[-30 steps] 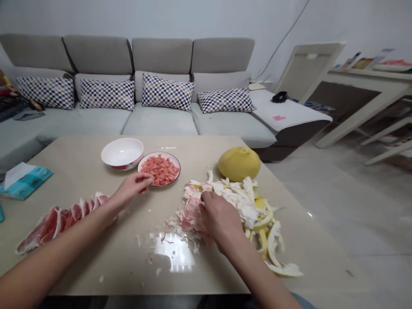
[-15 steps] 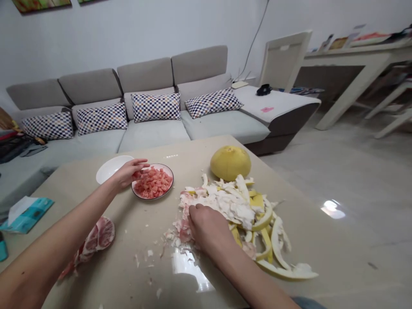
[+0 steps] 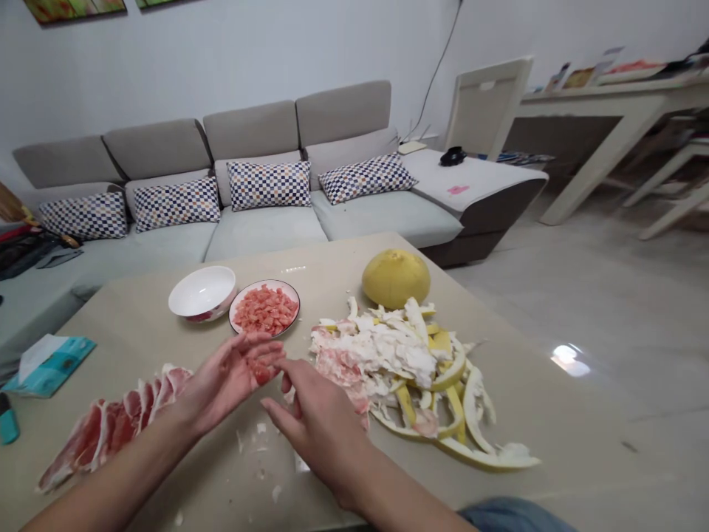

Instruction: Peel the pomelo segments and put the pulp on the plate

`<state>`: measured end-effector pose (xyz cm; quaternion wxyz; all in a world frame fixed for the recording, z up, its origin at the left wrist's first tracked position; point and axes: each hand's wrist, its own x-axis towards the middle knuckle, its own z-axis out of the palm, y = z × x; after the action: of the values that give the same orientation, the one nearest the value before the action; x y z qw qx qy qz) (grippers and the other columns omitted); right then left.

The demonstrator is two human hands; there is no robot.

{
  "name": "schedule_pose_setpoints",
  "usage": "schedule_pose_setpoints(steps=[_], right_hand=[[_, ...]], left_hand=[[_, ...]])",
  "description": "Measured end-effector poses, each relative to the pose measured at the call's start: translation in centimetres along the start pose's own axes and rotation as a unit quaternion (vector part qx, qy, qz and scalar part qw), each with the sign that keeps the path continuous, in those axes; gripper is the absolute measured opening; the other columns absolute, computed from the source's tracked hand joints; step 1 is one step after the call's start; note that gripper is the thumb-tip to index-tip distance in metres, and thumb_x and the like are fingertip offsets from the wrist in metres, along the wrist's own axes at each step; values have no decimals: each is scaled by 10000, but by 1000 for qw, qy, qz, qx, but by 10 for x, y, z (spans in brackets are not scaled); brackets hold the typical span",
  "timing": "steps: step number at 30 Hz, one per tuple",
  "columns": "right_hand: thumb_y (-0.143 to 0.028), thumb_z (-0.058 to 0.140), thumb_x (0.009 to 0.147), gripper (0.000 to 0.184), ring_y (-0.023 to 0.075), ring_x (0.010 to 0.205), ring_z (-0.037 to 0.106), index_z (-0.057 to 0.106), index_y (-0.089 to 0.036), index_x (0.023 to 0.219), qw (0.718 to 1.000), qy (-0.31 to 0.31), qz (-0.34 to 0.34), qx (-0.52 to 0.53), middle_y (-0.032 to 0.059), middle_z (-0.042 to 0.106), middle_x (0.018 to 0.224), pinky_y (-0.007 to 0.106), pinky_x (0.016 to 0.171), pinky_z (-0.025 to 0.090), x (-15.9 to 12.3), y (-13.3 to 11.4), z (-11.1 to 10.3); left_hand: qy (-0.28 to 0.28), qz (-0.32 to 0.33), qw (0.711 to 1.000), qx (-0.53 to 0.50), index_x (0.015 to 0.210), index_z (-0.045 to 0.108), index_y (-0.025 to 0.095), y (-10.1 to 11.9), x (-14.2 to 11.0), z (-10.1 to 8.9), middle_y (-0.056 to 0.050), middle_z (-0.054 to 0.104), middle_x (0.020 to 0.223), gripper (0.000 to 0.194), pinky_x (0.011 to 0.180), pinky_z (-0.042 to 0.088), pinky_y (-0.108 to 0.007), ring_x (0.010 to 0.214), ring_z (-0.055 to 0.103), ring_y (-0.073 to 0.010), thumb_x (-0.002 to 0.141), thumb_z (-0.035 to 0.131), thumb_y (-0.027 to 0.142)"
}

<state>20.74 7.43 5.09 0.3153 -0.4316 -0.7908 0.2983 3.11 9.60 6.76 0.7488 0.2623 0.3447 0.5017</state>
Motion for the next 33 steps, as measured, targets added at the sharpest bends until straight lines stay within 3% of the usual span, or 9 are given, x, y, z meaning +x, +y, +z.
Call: schedule_pose_setpoints(steps=[5,10,16,21,26,30,33], right_hand=[[-200,599,855,148,159,705,595,631,-212,999,999,27,-27,20,29,672,862,279,686,460,-6,-4,14],[-206,605,856,163,146,667,598,644,-207,1014,996,33,-27,73,33,695,864,266,653,474,-9,-9,24],[-202,594,846,230,122,608,601,621,-195,1074,994,-12,-38,100,49,695,894,241,594,491,-18,-9,49],[-212,635,808,274,96,551,562,601,-206,1080,994,-53,4,100,32,649,893,215,520,468,-18,-9,56],[-277,676,830,209,135,700,591,660,-234,1033,988,-76,-10,131,37,663,897,235,617,485,-12,-11,57],[-293,672,840,134,134,688,597,692,-227,955,981,-103,33,159,36,688,870,221,590,477,-12,-10,58],[-307,707,808,206,140,687,616,690,-232,999,980,-100,50,164,38,697,879,223,581,482,-13,-10,57]], left_hand=[[0,29,999,19,1075,628,191,-20,-31,10,-122,666,1150,245,963,448,-366,1114,592,-237,918,521,347],[27,40,997,64,1205,569,275,-31,-58,-7,-86,566,1330,405,1037,394,-387,1244,514,-252,820,693,257],[104,43,986,121,1008,681,199,-54,-76,-44,-76,708,976,305,911,477,-336,994,645,-230,746,764,331],[124,41,972,193,944,694,213,-56,-77,-67,-70,737,957,310,863,512,-326,957,666,-231,675,815,308],[106,34,971,210,987,659,216,-55,-81,-71,-54,712,912,367,813,534,-317,889,665,-210,657,818,245],[106,29,967,230,965,637,212,-53,-84,-68,-52,707,902,343,791,540,-310,867,665,-207,664,802,216],[107,33,957,267,928,646,205,-51,-86,-65,-58,707,887,290,793,547,-322,859,669,-218,673,784,219]])
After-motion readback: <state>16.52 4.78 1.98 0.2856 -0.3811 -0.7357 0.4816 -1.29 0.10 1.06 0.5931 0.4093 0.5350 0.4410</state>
